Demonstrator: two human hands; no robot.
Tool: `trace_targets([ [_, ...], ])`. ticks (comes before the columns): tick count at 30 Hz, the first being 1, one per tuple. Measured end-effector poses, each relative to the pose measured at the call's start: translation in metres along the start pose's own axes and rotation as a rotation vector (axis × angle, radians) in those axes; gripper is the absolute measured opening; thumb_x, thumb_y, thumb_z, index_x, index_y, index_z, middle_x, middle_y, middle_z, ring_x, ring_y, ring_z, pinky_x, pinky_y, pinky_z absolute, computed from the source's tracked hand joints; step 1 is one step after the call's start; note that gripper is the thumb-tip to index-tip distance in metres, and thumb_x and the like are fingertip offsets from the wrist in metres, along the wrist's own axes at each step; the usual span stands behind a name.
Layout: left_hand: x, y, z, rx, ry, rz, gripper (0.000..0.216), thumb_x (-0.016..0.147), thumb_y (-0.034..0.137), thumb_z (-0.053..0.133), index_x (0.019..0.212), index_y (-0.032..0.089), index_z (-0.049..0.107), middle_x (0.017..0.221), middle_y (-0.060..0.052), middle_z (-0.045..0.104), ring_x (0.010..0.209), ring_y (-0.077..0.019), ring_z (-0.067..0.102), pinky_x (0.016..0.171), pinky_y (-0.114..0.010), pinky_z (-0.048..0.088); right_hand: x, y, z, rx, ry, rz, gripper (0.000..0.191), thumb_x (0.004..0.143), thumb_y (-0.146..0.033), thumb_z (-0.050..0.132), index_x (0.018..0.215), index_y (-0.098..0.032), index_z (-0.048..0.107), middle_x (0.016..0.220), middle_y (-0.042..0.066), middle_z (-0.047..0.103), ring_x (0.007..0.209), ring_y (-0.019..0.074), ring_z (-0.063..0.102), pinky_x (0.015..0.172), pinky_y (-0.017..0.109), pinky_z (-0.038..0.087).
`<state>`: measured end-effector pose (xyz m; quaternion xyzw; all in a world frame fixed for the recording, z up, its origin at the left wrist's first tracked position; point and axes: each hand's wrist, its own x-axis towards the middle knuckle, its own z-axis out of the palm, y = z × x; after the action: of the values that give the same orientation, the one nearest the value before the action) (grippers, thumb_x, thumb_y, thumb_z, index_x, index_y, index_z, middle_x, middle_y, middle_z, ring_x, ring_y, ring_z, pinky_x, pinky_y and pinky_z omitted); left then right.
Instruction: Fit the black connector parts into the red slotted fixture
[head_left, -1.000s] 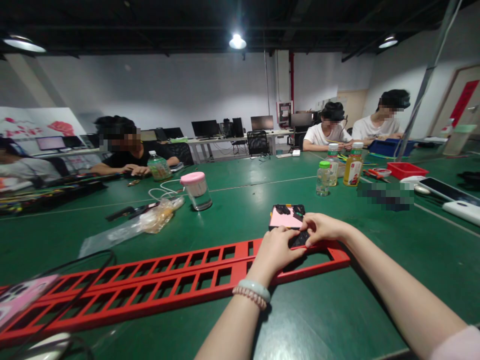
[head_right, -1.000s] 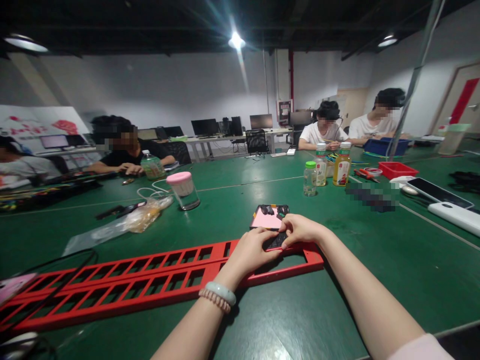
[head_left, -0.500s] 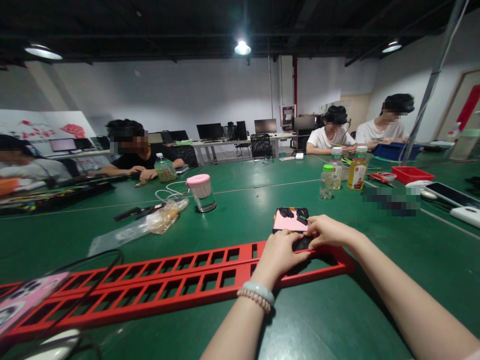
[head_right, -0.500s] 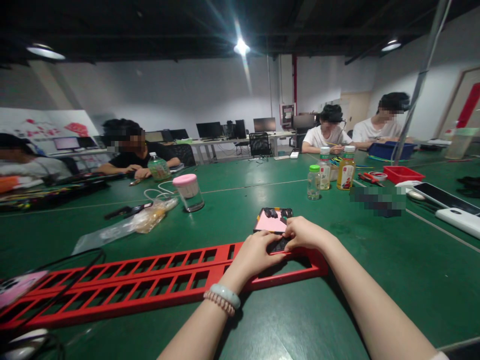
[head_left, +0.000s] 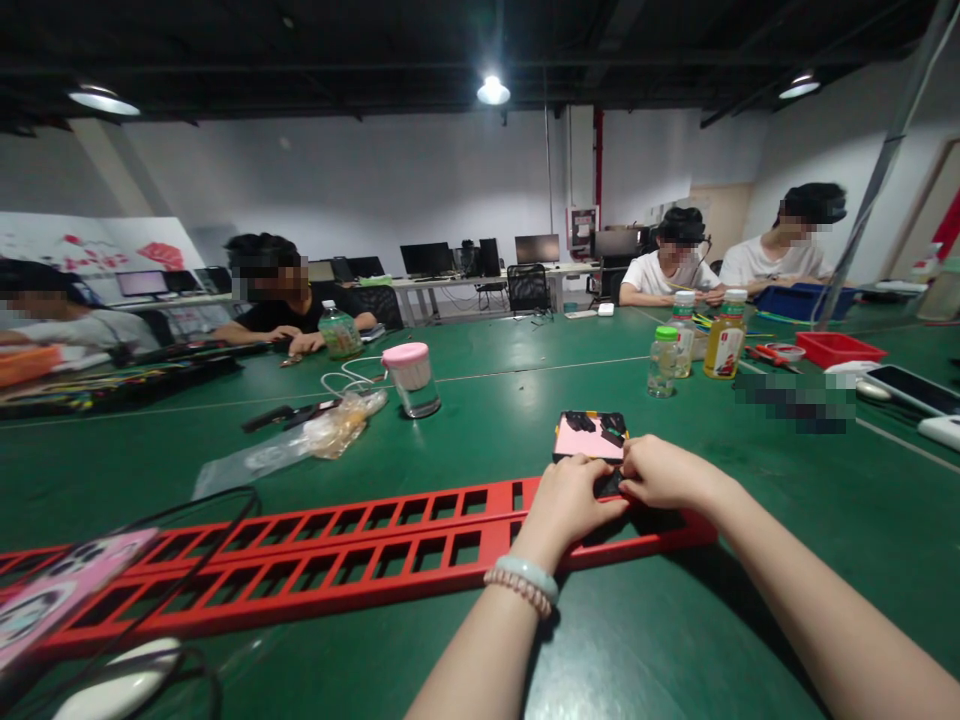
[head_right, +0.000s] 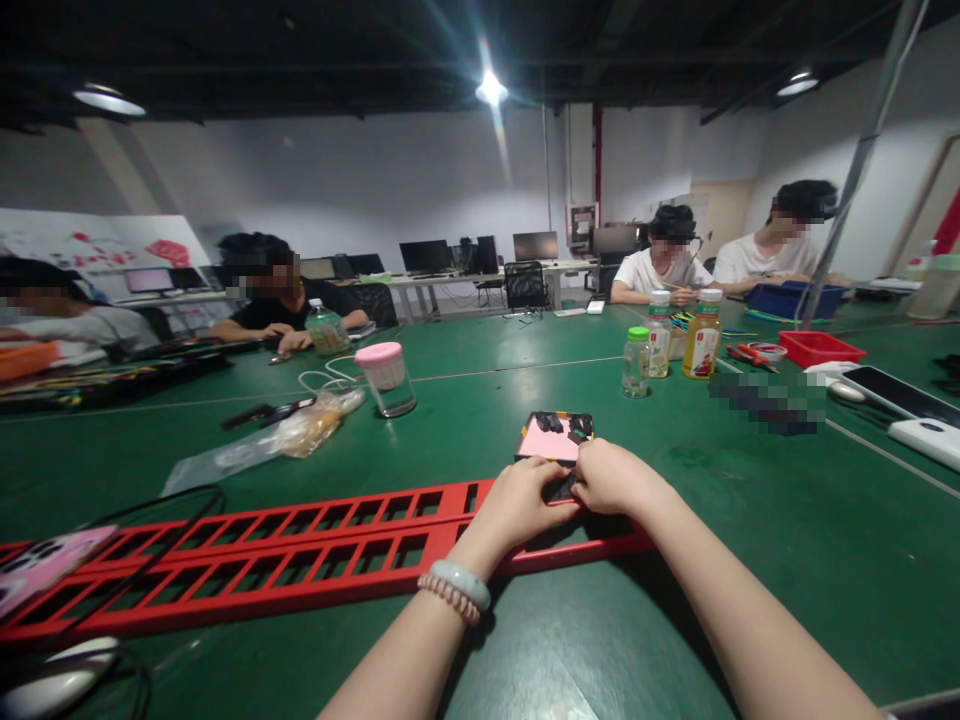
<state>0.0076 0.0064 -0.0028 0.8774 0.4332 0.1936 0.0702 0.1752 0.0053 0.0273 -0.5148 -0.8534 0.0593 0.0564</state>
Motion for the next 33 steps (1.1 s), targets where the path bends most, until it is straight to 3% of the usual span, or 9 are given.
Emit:
trace_targets([
  [3,0.000,0.000,0.000,0.016,0.010,-0.002,0.042,0.071,0.049,0.061,0.103,0.023,0.060,0.100,-0.006,0.059,0.093,-0.0238,0.054,0.080,-0.031,0.042,0.010,0.011,0.004,0.047,0.131,0.134,0.031,0.080,-0.030,0.042,0.071,-0.015,0.068,0.074,0.012,0.066,0.069,0.0187,0.059,0.062,0.026,0.038],
  [6,-0.001,0.000,-0.001,0.029,0.016,0.004,0.042,0.071,0.049,0.061,0.104,0.024,0.059,0.100,-0.006,0.059,0.093,-0.0242,0.054,0.080,-0.031,0.042,0.032,0.022,0.005,0.082,0.308,0.255,0.031,0.082,-0.028,0.039,0.085,-0.015,0.067,0.088,0.013,0.066,0.082,0.0195,0.060,0.070,0.026,0.039],
  [13,-0.002,0.001,-0.002,0.029,0.027,0.020,0.038,0.072,0.047,0.060,0.101,0.023,0.060,0.098,-0.005,0.060,0.091,-0.0235,0.055,0.078,-0.031,0.043,0.091,0.030,0.005,0.078,0.096,0.402,0.039,0.082,-0.037,0.044,0.107,-0.009,0.057,0.106,0.021,0.060,0.095,0.0254,0.058,0.073,0.030,0.042],
  [17,-0.002,0.001,-0.001,0.012,0.029,0.039,0.036,0.072,0.048,0.060,0.098,0.023,0.061,0.097,-0.005,0.062,0.092,-0.0234,0.055,0.080,-0.031,0.043,0.110,0.021,0.016,0.081,-0.013,0.434,0.046,0.081,-0.046,0.044,0.111,-0.013,0.055,0.105,0.018,0.061,0.092,0.0247,0.059,0.074,0.032,0.043],
  [22,-0.003,0.002,-0.001,-0.008,0.014,0.040,0.036,0.073,0.046,0.060,0.101,0.023,0.060,0.103,-0.005,0.061,0.097,-0.0234,0.054,0.083,-0.032,0.043,0.118,0.001,0.031,0.059,-0.029,0.489,0.058,0.082,-0.053,0.037,0.129,-0.020,0.039,0.124,0.021,0.047,0.111,0.0351,0.045,0.085,0.053,0.034],
  [24,-0.003,0.003,-0.002,-0.016,0.008,0.049,0.038,0.073,0.044,0.061,0.104,0.023,0.059,0.106,-0.004,0.060,0.099,-0.0234,0.053,0.084,-0.032,0.043,0.118,-0.005,0.036,0.045,-0.030,0.453,0.054,0.083,-0.052,0.034,0.131,-0.026,0.036,0.133,0.019,0.037,0.117,0.0388,0.039,0.085,0.060,0.029],
  [26,-0.003,0.003,-0.003,-0.018,0.007,0.049,0.038,0.072,0.043,0.062,0.105,0.024,0.059,0.108,-0.004,0.060,0.100,-0.0234,0.053,0.085,-0.032,0.043,0.118,-0.008,0.038,0.026,-0.047,0.361,0.046,0.085,-0.046,0.036,0.126,-0.029,0.043,0.134,0.017,0.036,0.118,0.0395,0.036,0.086,0.061,0.026],
  [30,-0.002,0.002,-0.001,-0.013,0.033,0.057,0.038,0.071,0.044,0.062,0.104,0.024,0.059,0.106,-0.003,0.060,0.097,-0.0231,0.054,0.085,-0.032,0.043,0.115,-0.007,0.033,0.036,-0.086,0.174,0.028,0.083,-0.031,0.045,0.100,-0.021,0.064,0.113,0.015,0.058,0.109,0.0322,0.047,0.091,0.050,0.030],
  [33,-0.003,0.004,-0.002,-0.008,0.043,0.052,0.037,0.071,0.045,0.061,0.100,0.023,0.061,0.103,-0.004,0.060,0.094,-0.0225,0.055,0.083,-0.031,0.044,0.107,-0.004,0.024,0.086,-0.100,0.061,0.030,0.085,-0.030,0.040,0.092,-0.018,0.067,0.102,0.012,0.064,0.096,0.0249,0.056,0.087,0.037,0.037],
])
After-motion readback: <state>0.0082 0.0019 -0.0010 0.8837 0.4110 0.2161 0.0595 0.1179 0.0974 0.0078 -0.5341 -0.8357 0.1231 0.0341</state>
